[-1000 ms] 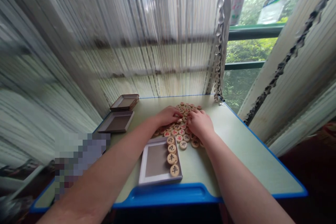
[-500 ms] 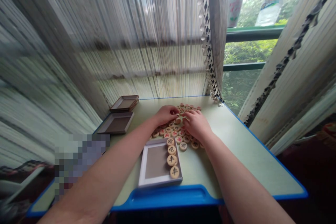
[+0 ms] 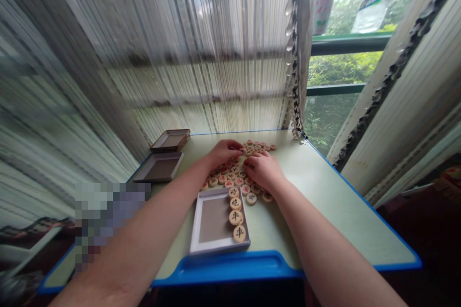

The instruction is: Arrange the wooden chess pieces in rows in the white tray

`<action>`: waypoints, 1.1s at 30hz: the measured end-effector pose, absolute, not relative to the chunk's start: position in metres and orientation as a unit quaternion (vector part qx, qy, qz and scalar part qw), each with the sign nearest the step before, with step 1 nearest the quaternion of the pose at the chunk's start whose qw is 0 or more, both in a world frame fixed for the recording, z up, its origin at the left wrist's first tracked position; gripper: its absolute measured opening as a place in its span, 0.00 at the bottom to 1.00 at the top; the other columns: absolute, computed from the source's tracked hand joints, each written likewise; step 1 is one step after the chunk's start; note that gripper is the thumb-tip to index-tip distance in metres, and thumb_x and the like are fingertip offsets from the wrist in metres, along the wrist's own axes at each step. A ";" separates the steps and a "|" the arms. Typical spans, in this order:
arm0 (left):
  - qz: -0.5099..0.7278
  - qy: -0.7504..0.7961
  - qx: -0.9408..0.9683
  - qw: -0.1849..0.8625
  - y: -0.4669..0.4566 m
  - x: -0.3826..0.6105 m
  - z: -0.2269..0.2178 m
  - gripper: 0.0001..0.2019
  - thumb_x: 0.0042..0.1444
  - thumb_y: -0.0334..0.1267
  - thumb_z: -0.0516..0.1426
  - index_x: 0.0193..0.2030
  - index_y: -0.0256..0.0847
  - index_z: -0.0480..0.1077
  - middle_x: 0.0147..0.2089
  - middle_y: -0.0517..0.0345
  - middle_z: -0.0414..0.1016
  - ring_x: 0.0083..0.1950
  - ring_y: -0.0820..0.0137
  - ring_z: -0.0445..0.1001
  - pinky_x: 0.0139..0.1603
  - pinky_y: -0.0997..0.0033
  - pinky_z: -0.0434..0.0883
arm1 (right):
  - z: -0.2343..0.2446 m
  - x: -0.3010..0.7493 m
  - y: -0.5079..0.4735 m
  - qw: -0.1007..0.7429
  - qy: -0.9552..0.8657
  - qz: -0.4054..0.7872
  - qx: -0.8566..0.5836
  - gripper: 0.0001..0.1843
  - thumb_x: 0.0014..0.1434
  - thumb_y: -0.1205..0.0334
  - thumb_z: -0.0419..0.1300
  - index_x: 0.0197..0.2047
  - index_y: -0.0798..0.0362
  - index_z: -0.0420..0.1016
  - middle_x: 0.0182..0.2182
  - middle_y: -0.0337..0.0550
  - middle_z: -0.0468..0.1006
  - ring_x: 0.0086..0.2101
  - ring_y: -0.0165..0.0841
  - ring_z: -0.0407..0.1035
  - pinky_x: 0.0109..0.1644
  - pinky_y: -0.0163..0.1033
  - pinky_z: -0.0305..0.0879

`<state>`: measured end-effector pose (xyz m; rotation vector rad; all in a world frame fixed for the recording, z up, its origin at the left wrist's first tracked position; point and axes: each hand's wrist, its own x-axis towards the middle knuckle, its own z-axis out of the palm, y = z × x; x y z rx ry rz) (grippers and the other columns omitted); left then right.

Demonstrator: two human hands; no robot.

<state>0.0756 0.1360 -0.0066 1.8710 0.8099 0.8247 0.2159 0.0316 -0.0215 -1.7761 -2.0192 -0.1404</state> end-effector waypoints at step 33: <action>0.184 0.368 0.882 0.228 0.136 0.076 -0.003 0.14 0.44 0.42 0.60 0.37 0.38 0.76 0.35 0.57 0.78 0.35 0.69 0.73 0.38 0.73 0.68 | -0.007 0.243 0.031 0.199 -0.567 -0.045 -0.798 0.19 0.56 0.56 0.48 0.38 0.52 0.78 0.41 0.49 0.76 0.41 0.39 0.66 0.46 0.40 0.57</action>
